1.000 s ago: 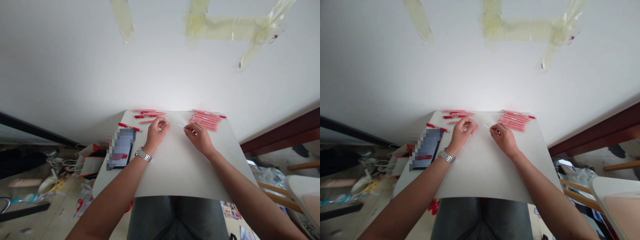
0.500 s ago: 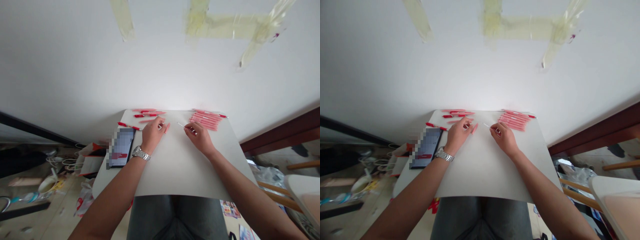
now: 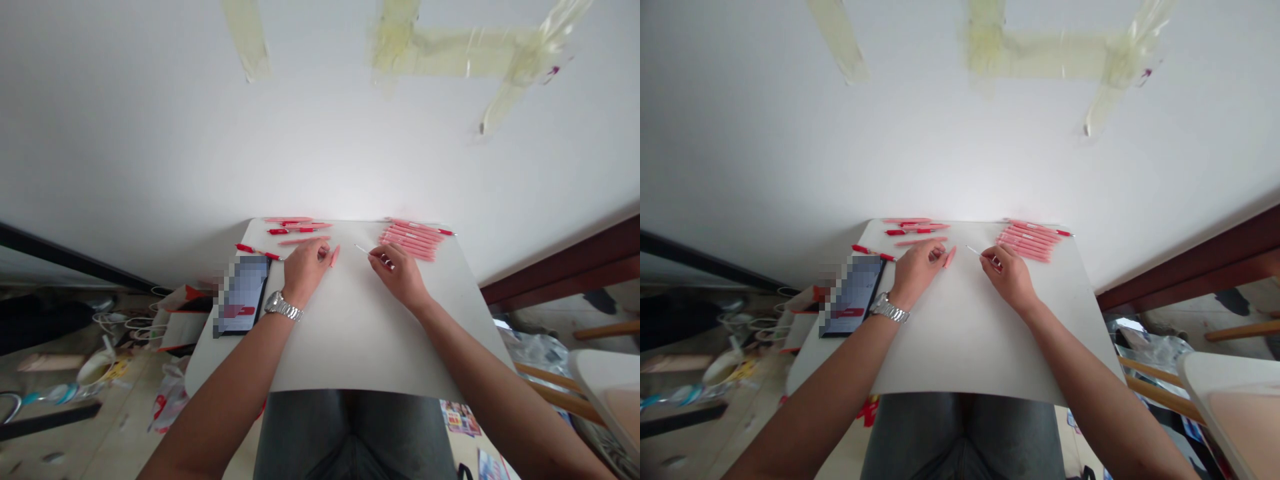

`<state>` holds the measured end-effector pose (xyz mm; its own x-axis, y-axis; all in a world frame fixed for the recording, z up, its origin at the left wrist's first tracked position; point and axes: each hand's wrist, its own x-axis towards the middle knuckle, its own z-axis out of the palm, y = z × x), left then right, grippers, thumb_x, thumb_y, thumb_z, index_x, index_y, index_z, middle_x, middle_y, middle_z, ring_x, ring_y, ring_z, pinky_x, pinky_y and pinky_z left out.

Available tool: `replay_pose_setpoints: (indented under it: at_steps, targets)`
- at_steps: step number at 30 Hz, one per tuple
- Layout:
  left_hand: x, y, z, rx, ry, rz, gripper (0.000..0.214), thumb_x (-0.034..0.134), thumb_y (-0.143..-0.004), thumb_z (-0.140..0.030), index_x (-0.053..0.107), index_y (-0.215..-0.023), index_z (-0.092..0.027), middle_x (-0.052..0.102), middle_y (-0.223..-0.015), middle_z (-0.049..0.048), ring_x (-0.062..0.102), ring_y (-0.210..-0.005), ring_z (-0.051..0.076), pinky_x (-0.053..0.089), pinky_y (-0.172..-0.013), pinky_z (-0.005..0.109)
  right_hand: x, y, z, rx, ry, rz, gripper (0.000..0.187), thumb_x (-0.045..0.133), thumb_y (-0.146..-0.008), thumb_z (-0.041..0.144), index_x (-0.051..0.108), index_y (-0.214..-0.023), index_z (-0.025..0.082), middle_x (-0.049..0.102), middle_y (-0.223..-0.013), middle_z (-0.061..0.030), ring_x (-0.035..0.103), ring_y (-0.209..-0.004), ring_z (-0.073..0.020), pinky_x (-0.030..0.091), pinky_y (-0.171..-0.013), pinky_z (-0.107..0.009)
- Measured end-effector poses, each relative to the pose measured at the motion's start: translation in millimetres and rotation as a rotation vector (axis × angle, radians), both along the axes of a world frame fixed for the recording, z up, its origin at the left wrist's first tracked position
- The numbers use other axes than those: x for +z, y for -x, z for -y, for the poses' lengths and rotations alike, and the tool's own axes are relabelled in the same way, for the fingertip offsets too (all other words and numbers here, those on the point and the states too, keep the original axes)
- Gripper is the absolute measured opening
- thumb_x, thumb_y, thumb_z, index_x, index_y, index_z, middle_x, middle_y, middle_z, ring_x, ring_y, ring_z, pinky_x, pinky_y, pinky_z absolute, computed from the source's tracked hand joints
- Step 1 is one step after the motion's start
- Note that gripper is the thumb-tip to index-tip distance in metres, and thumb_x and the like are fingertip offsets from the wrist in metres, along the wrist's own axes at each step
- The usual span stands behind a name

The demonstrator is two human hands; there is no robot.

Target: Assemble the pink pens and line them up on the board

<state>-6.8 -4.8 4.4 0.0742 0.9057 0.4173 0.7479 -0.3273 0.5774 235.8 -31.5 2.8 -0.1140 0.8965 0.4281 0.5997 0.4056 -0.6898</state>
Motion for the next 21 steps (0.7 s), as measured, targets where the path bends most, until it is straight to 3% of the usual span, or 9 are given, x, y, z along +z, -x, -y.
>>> replay_pose_setpoints:
  at_steps: [13, 21]
  targets:
    - [1.3, -2.4, 2.9, 0.001, 0.047, 0.013, 0.015, 0.077, -0.086, -0.022, 0.074, -0.099, -0.028, 0.077, -0.088, 0.0017, 0.068, -0.079, 0.023, 0.042, -0.065, 0.032, -1.6, -0.4, 0.0, -0.010, -0.001, 0.018, 0.017, 0.061, -0.101, 0.036, 0.071, -0.095, 0.023, 0.068, -0.090, -0.0055, 0.066, -0.076, -0.0186, 0.053, -0.070, -0.032]
    - [1.7, -3.4, 3.4, 0.029, 0.047, -0.010, 0.016, 0.068, -0.089, -0.017, 0.071, -0.100, -0.028, 0.079, -0.104, 0.0017, 0.069, -0.081, 0.022, 0.044, -0.069, 0.032, -2.1, -4.2, 3.4, -0.109, 0.036, 0.239, 0.013, 0.061, -0.100, 0.030, 0.072, -0.095, 0.024, 0.071, -0.095, -0.0058, 0.068, -0.082, -0.0207, 0.045, -0.067, -0.031]
